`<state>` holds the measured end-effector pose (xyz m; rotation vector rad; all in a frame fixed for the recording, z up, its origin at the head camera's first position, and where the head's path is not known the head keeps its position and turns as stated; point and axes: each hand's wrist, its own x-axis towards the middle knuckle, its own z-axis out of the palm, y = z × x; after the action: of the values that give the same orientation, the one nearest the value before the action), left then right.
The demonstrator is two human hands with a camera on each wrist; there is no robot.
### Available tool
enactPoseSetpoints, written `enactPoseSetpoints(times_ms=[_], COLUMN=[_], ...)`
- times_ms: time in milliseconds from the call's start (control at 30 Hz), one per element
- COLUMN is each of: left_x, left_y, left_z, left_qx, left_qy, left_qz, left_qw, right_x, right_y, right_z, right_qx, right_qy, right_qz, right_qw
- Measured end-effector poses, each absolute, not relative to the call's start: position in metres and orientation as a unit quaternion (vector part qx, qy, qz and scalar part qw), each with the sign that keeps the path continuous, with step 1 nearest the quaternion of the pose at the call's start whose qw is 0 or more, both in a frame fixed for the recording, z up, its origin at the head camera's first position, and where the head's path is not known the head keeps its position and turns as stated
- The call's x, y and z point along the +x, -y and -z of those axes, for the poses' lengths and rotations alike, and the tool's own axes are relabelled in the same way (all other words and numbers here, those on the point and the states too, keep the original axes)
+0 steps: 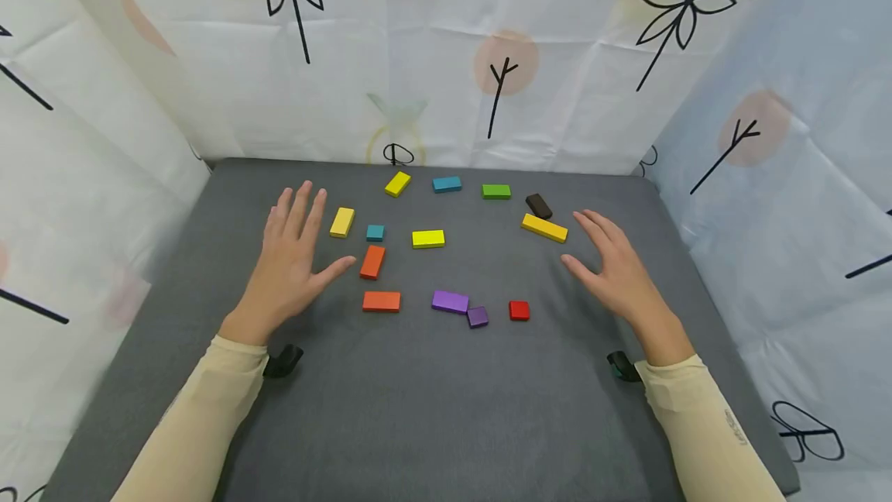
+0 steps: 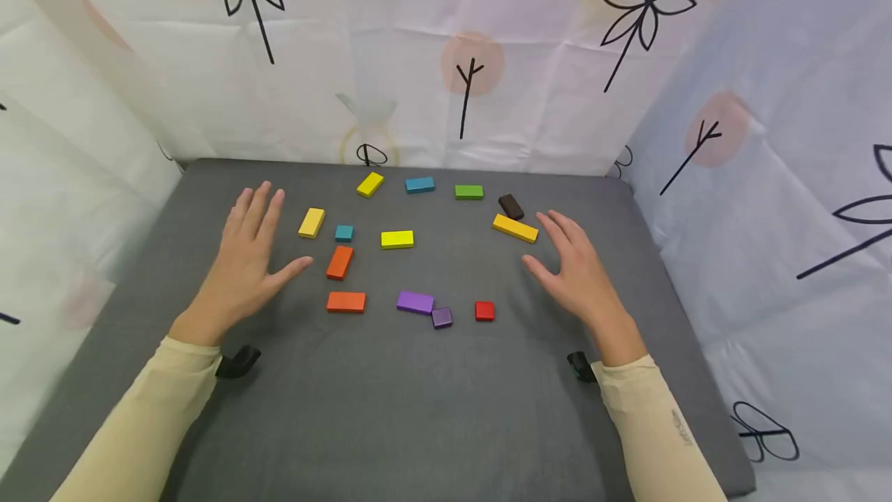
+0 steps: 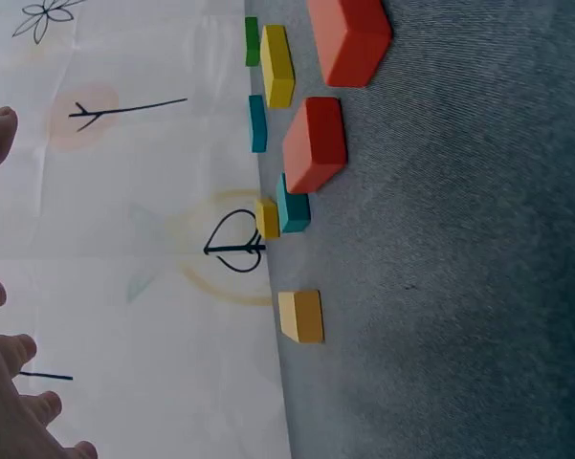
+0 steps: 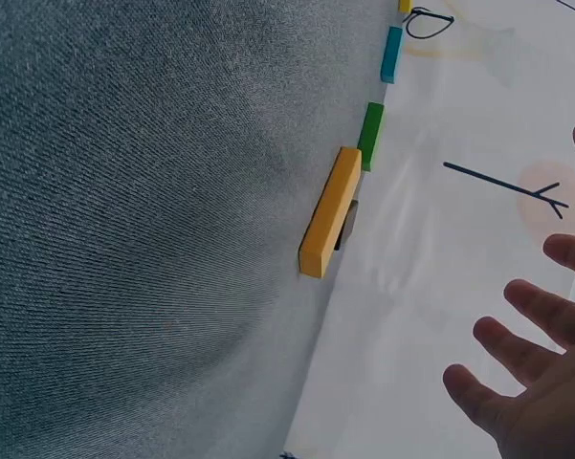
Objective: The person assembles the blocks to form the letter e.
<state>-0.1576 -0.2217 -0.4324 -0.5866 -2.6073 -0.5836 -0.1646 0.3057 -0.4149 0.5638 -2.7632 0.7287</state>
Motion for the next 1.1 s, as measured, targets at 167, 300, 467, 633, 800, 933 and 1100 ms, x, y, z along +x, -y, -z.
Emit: enactPoseSetpoints(times_ms=[167,300,467,633,800,933,1100], left_x=[-0.164,-0.169,-0.175,-0.178,-0.179,-0.18,-0.182], left_y=[0.216,0.209,0.202,0.196,0.191,0.186,0.179], left_z=[0.43,0.43,0.431,0.432,0.435,0.437,0.436], left_qx=[-0.216,-0.221,-0.219,-0.214,-0.218,-0.219,-0.222], left_qy=[0.932,0.926,0.925,0.924,0.92,0.92,0.919], left_qz=[0.235,0.262,0.282,0.294,0.304,0.303,0.307], left_qw=[0.171,0.157,0.132,0.114,0.119,0.118,0.108], right_x=[-0.168,-0.173,-0.179,-0.187,-0.193,-0.196,-0.2], right_y=[-0.304,-0.302,-0.3,-0.298,-0.297,-0.298,-0.298], right_z=[0.414,0.415,0.415,0.417,0.421,0.422,0.422], right_qx=[0.179,0.167,0.159,0.162,0.168,0.163,0.155], right_qy=[0.947,0.951,0.954,0.953,0.951,0.952,0.954], right_qz=[-0.252,-0.251,-0.247,-0.246,-0.252,-0.254,-0.253], right_qw=[0.09,0.073,0.065,0.066,0.064,0.055,0.042])
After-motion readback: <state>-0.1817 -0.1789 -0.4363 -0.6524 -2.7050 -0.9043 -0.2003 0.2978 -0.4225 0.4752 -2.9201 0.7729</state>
